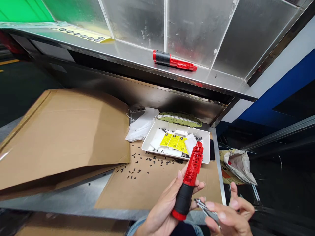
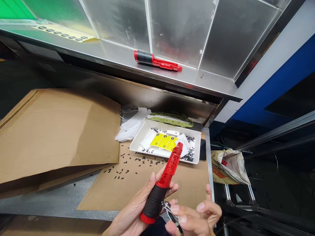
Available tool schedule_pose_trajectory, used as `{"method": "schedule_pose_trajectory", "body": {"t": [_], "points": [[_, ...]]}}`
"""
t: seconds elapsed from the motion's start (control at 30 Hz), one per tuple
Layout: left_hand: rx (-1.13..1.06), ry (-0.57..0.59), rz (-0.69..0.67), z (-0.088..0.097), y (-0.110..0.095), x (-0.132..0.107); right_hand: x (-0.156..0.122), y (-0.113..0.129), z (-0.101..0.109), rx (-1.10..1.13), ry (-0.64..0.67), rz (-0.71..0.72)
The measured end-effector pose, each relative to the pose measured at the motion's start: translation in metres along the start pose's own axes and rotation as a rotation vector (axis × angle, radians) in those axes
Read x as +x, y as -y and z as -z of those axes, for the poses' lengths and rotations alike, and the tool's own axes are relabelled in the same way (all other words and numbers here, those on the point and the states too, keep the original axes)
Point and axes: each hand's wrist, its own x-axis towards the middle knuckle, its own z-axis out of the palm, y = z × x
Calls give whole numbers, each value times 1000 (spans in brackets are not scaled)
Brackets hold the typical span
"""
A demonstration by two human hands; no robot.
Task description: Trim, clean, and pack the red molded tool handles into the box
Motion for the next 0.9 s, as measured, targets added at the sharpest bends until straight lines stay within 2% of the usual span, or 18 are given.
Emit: {"method": "schedule_pose_trajectory", "body": {"t": [0.1,0.27,0.53,0.7,0.8,0.9], "points": [[-34,-2,71,0,-1,2,1,-4,4,-22,30,32],[-107,14,144,-3,-3,3,4,-6,-5,-58,44,157],[-133,50,128,-4,-3,4,4,-1,-10,-57,1,148],[-133,78,122,-2,-2,5,4,9,-17,-38,-39,18],[-109,101,138,-1,-2,5,-3,4,-8,-17,-108,-41],[-103,138,138,0,-4,4,-8,-8,11,-32,-53,8]]}}
